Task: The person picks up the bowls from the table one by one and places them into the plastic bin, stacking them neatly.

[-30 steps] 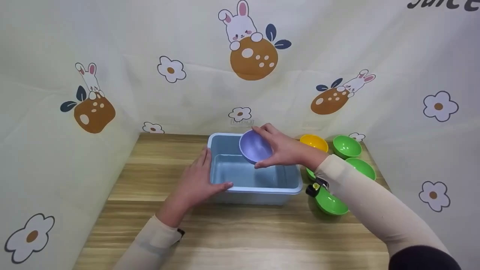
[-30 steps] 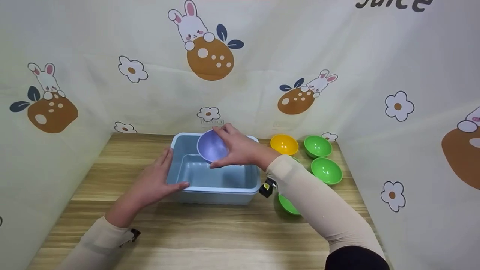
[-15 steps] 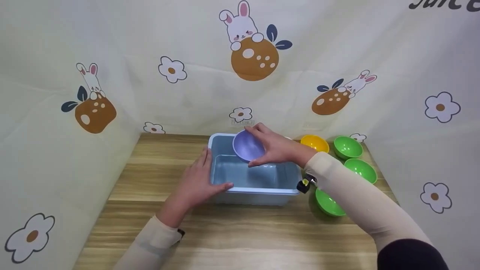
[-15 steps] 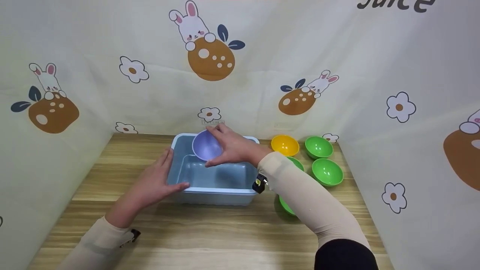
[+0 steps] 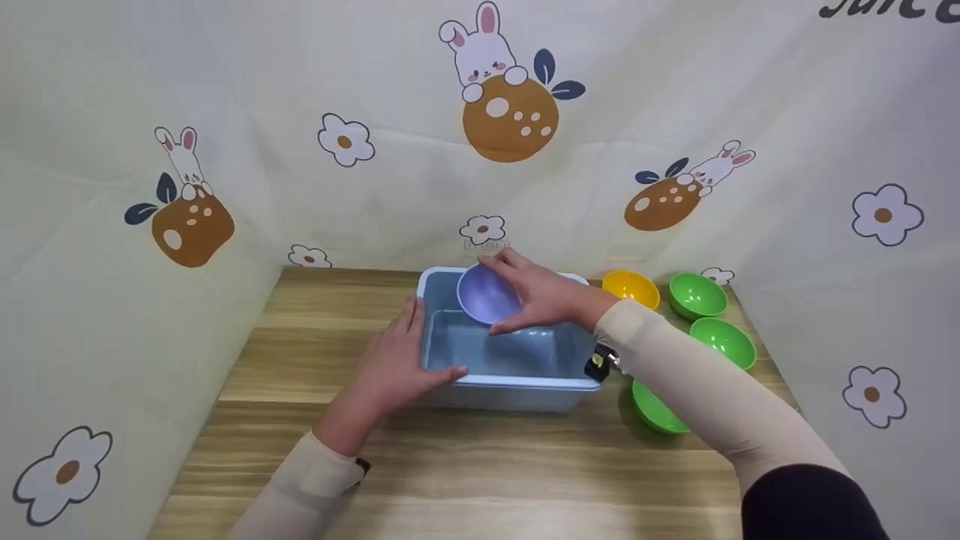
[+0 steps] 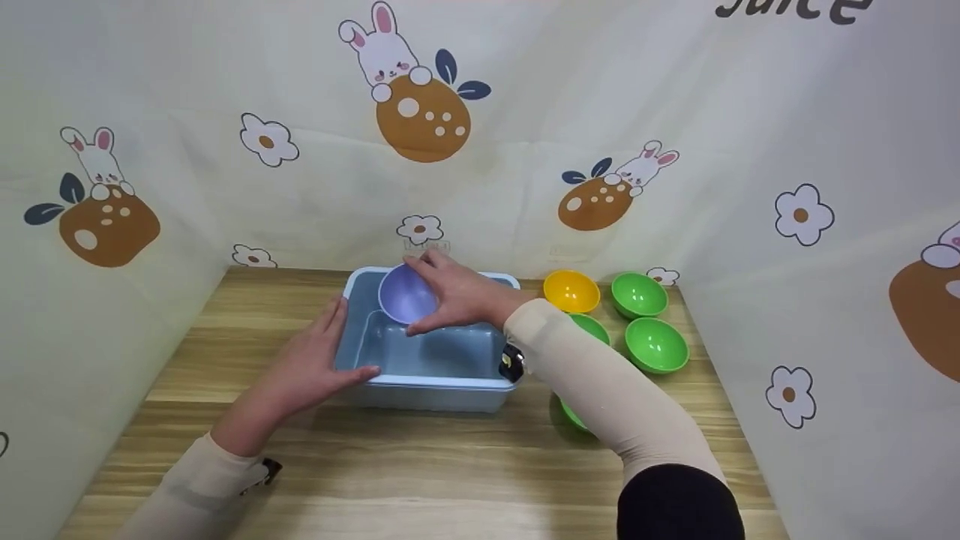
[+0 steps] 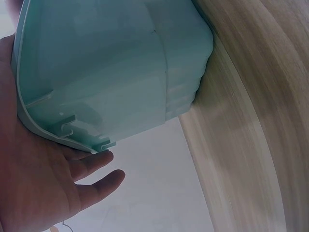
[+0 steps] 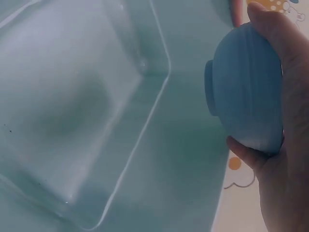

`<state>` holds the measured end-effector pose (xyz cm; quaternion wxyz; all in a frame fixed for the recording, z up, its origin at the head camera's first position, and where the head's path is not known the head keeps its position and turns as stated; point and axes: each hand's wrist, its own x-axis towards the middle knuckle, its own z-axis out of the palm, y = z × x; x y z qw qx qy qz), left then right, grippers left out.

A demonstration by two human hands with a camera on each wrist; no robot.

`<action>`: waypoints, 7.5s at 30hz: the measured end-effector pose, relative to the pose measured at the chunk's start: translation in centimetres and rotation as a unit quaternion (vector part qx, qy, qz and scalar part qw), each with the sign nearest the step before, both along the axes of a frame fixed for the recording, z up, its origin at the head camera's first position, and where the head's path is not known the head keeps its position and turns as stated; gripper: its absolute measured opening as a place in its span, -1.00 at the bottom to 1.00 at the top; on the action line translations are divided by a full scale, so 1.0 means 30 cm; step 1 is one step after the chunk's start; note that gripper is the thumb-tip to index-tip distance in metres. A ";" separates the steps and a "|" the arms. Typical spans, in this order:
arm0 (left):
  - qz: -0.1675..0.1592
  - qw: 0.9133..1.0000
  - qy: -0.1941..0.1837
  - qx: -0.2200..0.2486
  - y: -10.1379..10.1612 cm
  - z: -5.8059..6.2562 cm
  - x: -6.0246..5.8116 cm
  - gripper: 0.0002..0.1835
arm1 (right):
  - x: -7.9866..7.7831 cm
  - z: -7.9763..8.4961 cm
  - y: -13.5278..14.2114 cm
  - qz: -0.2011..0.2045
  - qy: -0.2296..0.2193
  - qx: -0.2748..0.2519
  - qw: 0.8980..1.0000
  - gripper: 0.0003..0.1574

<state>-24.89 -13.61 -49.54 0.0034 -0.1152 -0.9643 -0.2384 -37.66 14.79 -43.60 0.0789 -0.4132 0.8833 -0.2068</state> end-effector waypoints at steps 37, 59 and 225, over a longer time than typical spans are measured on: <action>-0.003 1.000 -0.002 -0.002 0.000 0.005 0.007 0.58 | -0.029 -0.114 -0.106 0.066 0.022 0.083 0.994 0.54; -0.006 1.000 0.020 0.016 0.004 0.003 0.008 0.44 | -0.026 -0.210 -0.159 0.131 0.105 0.161 0.973 0.44; -0.009 1.000 0.012 0.017 0.002 -0.008 0.004 0.59 | 0.570 -0.386 0.716 -0.386 0.078 0.019 0.919 0.51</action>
